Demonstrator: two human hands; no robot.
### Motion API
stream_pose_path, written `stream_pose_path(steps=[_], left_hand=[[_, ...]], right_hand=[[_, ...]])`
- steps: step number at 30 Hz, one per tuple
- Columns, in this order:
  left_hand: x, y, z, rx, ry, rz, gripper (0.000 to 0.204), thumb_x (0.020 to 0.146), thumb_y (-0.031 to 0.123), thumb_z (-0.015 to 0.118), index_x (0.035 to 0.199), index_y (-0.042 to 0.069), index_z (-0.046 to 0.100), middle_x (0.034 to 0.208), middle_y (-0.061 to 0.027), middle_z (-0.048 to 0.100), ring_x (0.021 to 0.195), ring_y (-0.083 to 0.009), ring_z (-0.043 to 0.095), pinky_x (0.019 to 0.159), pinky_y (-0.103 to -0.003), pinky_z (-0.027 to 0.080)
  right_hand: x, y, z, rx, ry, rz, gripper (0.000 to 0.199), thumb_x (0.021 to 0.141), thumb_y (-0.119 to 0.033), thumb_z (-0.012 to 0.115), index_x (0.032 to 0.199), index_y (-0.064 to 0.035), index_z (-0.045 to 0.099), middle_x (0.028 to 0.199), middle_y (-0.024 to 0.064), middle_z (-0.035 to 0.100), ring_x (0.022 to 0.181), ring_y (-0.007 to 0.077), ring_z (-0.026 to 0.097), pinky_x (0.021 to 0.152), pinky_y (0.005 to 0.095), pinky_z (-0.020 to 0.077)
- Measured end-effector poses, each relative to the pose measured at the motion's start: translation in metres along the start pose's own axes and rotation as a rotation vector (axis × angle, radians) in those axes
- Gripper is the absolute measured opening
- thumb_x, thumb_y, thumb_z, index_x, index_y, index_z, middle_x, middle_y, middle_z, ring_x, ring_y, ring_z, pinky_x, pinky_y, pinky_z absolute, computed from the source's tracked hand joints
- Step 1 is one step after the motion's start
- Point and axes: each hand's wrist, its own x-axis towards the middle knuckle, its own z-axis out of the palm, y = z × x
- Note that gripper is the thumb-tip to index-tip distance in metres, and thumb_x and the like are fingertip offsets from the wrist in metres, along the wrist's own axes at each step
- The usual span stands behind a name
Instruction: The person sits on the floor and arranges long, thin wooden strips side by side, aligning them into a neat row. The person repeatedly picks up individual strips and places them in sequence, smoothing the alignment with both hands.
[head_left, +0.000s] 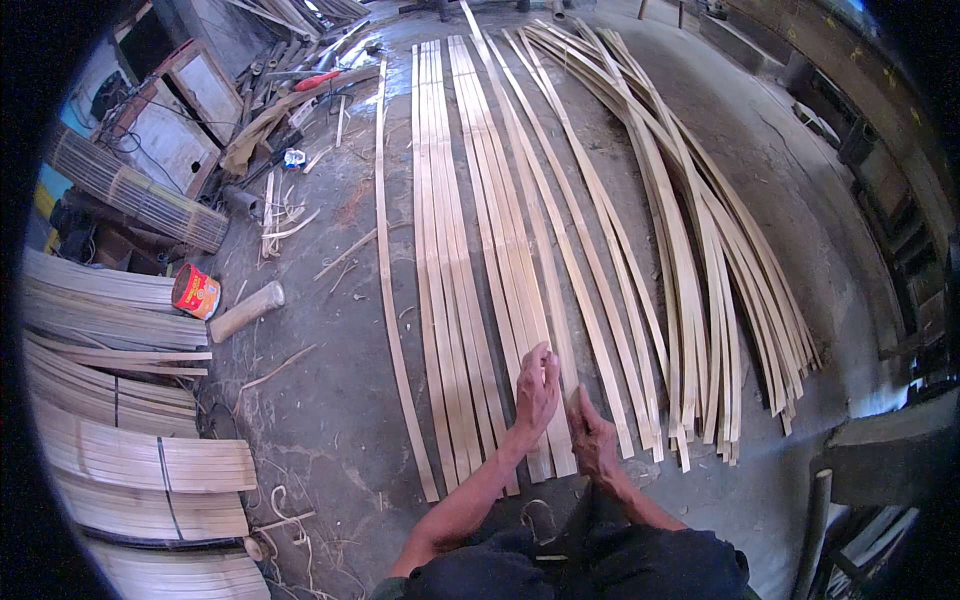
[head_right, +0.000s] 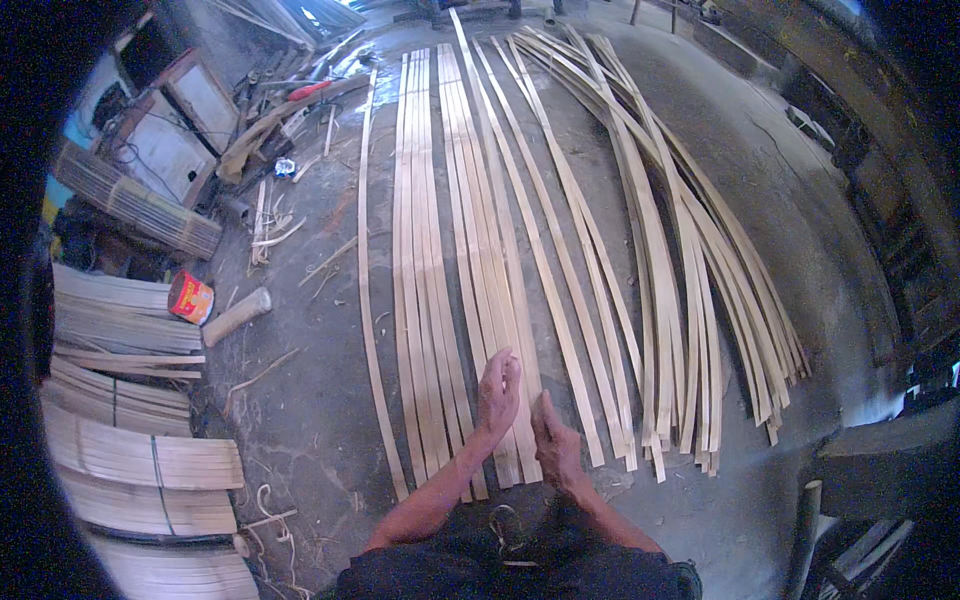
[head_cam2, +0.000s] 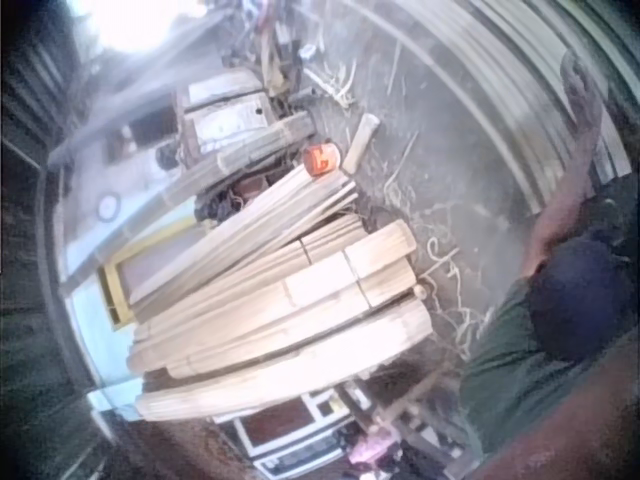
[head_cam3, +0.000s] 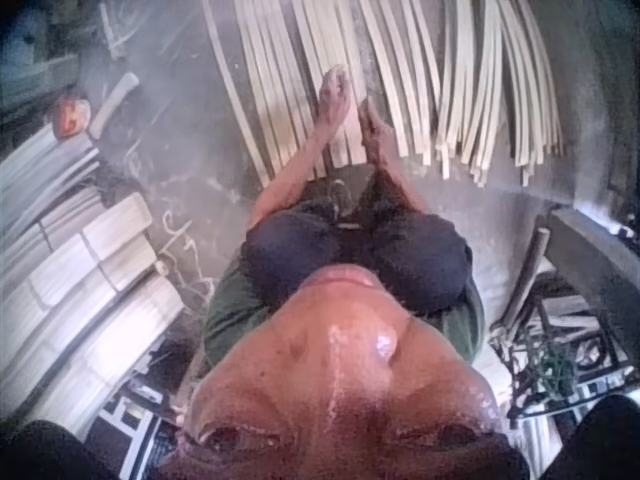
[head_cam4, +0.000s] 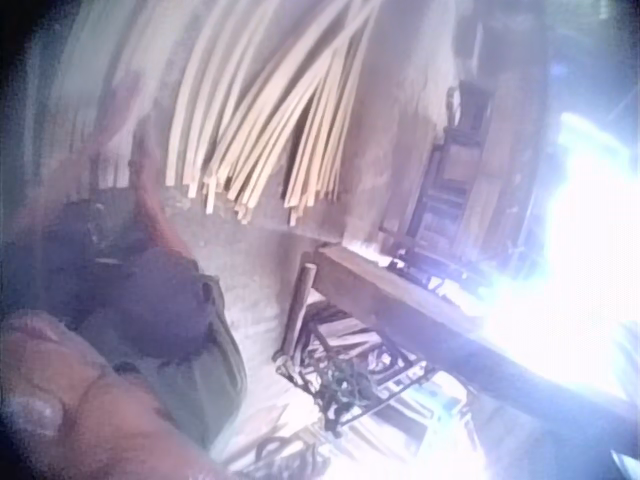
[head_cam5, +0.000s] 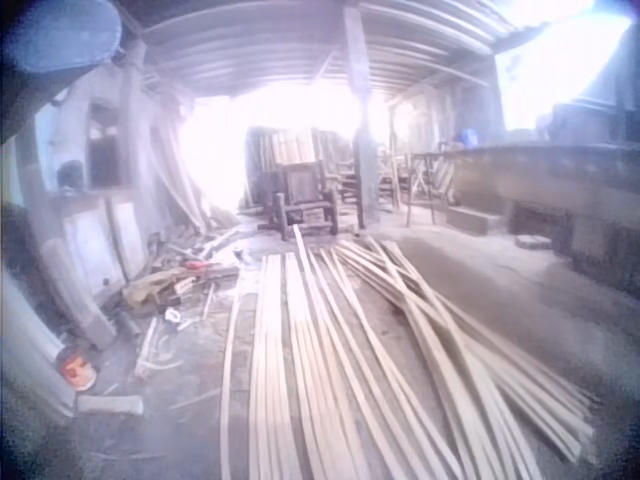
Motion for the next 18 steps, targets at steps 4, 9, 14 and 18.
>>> stream_pose_path(steps=[4, 9, 14, 18], left_hand=[[-0.022, -0.013, 0.0, 0.361, -0.244, 0.105, 0.053, 0.095, 0.025, 0.055, 0.139, -0.001, 0.042, 0.139, -0.0235, 0.046, 0.128, -0.0378, 0.046, 0.108, -0.048, 0.036], [-0.046, -0.032, -0.001, 0.688, -0.457, 0.261, 0.066, 0.093, 0.029, 0.057, 0.147, -0.001, 0.035, 0.154, -0.0171, 0.032, 0.144, -0.0317, 0.029, 0.118, -0.051, 0.019], [-0.053, -0.038, -0.002, 0.75, -0.479, 0.283, 0.067, 0.093, 0.033, 0.054, 0.149, 0.001, 0.034, 0.157, -0.0137, 0.029, 0.146, -0.0295, 0.025, 0.12, -0.05, 0.014], [-0.054, -0.04, 0.001, 0.765, -0.456, 0.298, 0.067, 0.094, 0.035, 0.053, 0.149, 0.002, 0.034, 0.158, -0.0121, 0.028, 0.147, -0.0279, 0.024, 0.12, -0.049, 0.013]], right_hand=[[0.015, 0.046, -0.004, -0.036, 0.043, 0.011, 0.045, 0.102, -0.022, 0.055, 0.144, -0.0108, 0.047, 0.064, 0.0056, 0.045, 0.059, 0.0084, 0.043, 0.054, 0.0267, 0.0422], [0.018, 0.071, 0.001, -0.027, 0.073, -0.104, 0.045, 0.102, -0.022, 0.055, 0.144, -0.011, 0.047, 0.067, 0.0051, 0.047, 0.06, 0.0075, 0.044, 0.055, 0.0253, 0.0428], [0.014, 0.074, 0.002, 0.005, 0.048, -0.101, 0.046, 0.102, -0.022, 0.055, 0.145, -0.011, 0.046, 0.067, 0.0073, 0.049, 0.06, 0.0077, 0.046, 0.055, 0.026, 0.0441], [0.011, 0.072, -0.001, -0.046, 0.012, -0.036, 0.046, 0.101, -0.023, 0.056, 0.145, -0.0115, 0.045, 0.077, 0.0169, 0.055, 0.069, 0.0145, 0.055, 0.063, 0.03, 0.0467]])
